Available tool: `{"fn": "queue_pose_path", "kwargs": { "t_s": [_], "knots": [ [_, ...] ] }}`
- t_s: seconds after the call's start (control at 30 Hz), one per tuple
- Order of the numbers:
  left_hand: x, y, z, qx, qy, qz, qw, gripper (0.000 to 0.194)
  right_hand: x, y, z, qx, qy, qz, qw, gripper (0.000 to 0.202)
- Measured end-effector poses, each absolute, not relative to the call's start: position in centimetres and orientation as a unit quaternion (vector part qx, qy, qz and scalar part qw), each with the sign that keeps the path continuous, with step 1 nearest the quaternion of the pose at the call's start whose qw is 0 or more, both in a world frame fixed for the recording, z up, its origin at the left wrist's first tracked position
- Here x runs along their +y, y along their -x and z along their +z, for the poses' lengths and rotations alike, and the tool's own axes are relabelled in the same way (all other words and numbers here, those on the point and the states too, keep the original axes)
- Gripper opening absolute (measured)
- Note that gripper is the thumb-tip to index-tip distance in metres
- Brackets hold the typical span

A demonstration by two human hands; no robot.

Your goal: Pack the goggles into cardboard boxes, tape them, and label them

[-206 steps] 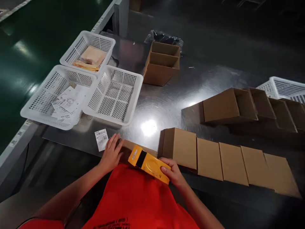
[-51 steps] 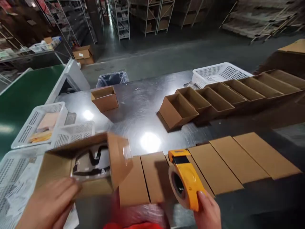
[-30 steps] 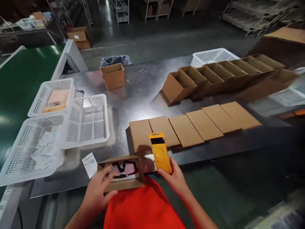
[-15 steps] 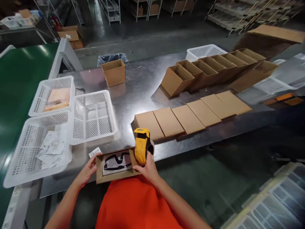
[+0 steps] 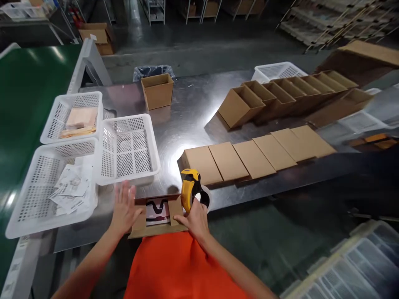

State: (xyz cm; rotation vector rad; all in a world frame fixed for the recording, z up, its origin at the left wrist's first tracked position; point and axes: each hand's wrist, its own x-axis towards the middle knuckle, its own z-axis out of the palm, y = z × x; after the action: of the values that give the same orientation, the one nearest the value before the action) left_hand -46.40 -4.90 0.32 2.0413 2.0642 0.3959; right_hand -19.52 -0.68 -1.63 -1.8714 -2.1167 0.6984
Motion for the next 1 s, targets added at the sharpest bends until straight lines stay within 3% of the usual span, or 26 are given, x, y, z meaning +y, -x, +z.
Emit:
{"fn": "queue_pose_path", "kwargs": {
  "t_s": [0.07,0.17,0.2,0.27,0.37,0.53,0.63,0.73,0.83,1.0],
  "knots": [
    [-5.3,45.9,2.3,0.615,-0.771,0.059,0.152,0.099,-0.8,19.3,-1.9,-0.724,0.634,0.246,0.117,0.07],
    [-6.9,43.9,3.4,0.597,-0.78,-0.02,0.188,0.115,-0.8,18.6,-2.8,-0.716,0.638,0.255,0.127,0.063],
    [-7.5,43.1,3.3,0.604,-0.776,-0.036,0.18,0.11,-0.9,18.2,-3.1,-0.714,0.637,0.255,0.137,0.058],
    [-8.3,42.1,2.4,0.612,-0.774,-0.053,0.152,0.081,-1.0,17.5,-3.7,-0.715,0.627,0.256,0.174,0.047],
    [-7.7,42.2,0.8,0.618,-0.777,-0.037,0.114,0.049,-1.0,16.4,-3.7,-0.706,0.612,0.264,0.24,0.045],
    [-4.9,43.3,-0.8,0.615,-0.783,0.001,0.096,0.041,0.4,15.8,-0.5,-0.64,0.593,0.364,0.326,0.047],
    [-5.6,42.1,-1.0,0.666,-0.742,0.016,0.068,0.048,2.3,16.2,1.5,-0.586,0.541,0.483,0.361,0.038],
    [-7.3,40.5,-1.0,0.791,-0.61,0.028,0.048,0.056,4.0,17.0,2.5,-0.544,0.486,0.586,0.352,0.039],
    [-8.2,40.1,-1.5,0.831,-0.536,0.085,0.118,0.054,5.0,18.2,3.2,-0.533,0.43,0.659,0.31,0.047],
    [-7.8,41.1,-3.4,0.785,-0.551,0.216,0.182,0.025,5.6,20.3,4.5,-0.572,0.361,0.7,0.228,0.058]
  ]
}}
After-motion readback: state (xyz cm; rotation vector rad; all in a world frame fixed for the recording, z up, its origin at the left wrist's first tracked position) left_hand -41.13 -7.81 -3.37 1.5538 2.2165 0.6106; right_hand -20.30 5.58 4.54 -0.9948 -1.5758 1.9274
